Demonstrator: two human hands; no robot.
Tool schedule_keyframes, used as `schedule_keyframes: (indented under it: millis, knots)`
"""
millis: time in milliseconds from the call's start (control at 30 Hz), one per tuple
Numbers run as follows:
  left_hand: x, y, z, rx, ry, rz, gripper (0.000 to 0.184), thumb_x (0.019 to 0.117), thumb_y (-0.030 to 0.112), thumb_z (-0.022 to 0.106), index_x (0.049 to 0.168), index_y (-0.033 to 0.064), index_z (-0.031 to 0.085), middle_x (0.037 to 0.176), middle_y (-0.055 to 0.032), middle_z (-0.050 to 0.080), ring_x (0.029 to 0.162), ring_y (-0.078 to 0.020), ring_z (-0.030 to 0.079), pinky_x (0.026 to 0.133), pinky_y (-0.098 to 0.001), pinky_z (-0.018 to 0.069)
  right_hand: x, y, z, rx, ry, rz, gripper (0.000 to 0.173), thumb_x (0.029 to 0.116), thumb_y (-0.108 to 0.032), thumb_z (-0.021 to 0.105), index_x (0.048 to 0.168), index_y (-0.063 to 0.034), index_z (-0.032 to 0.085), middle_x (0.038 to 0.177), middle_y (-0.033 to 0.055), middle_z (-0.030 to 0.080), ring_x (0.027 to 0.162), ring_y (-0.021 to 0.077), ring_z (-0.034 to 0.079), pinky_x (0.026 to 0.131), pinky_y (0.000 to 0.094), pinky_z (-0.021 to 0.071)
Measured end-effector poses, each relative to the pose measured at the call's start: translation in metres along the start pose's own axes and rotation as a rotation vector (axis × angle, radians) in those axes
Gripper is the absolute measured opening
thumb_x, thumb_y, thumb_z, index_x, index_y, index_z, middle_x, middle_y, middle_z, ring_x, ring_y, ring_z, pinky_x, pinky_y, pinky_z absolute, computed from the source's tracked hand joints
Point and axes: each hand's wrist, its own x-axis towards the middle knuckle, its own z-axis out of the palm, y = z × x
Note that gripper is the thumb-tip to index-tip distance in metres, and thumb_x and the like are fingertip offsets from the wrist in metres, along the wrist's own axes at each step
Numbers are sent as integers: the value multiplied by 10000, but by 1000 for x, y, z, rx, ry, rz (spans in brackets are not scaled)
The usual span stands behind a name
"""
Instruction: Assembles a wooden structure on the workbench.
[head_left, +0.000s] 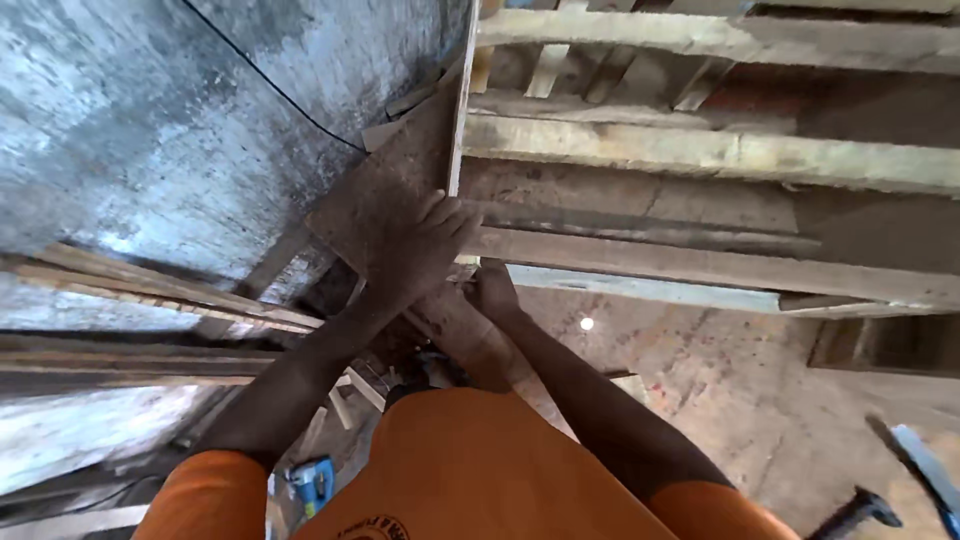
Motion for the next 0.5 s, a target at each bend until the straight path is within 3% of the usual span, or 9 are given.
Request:
schedule_keyframes:
  millis: [100, 200, 267, 333, 433, 500]
  knots:
    - [17, -2, -11, 57, -73, 80, 590, 824, 288, 848, 1330, 83, 624, 1266, -104, 677, 1351, -309, 525, 1271, -505, 174, 1, 2, -2, 46, -1, -11, 323, 937, -190, 698, 1199, -1, 695, 1189, 216, 700, 1180, 390, 642, 1086, 579, 450]
    - [28, 0, -18, 81, -161, 123, 383, 900, 152, 752, 1248, 31, 648, 1187, -138, 697, 1315, -319, 561, 1279, -494, 163, 1, 4, -5, 92, -19, -15, 431, 917, -322, 754, 1211, -11, 702, 1185, 197, 709, 1183, 365, 643, 1125, 569, 408]
    - [36, -3, -19, 72, -229, 149, 469, 836, 230, 824, 1224, 38, 644, 1140, -130, 707, 1255, -312, 603, 1269, -484, 197, 0, -1, -5, 106, 8, 15, 449, 920, -298, 751, 1251, -3, 684, 1204, 211, 699, 1190, 385, 636, 1119, 585, 411]
    - [47, -6, -24, 69, -305, 173, 564, 759, 331, 895, 1190, 64, 649, 1068, -118, 718, 1166, -310, 647, 1223, -471, 295, 1, -6, -4, 114, 31, 52, 413, 931, -234, 726, 1251, 22, 673, 1193, 235, 692, 1178, 406, 634, 1097, 601, 420]
    - [60, -4, -29, 100, -457, 167, 694, 740, 376, 881, 1324, 125, 601, 1020, -110, 718, 1100, -331, 651, 1089, -481, 428, 1, -5, -4, 115, 37, 53, 384, 932, -220, 717, 1225, 25, 678, 1174, 233, 697, 1170, 403, 639, 1084, 594, 434]
    - [62, 0, -29, 100, -522, 160, 715, 762, 353, 861, 1358, 116, 547, 1025, -125, 698, 1067, -342, 647, 1051, -493, 447, 2, -1, -6, 140, 49, 28, 355, 916, -228, 738, 1180, 7, 704, 1126, 212, 717, 1131, 381, 663, 1063, 585, 460]
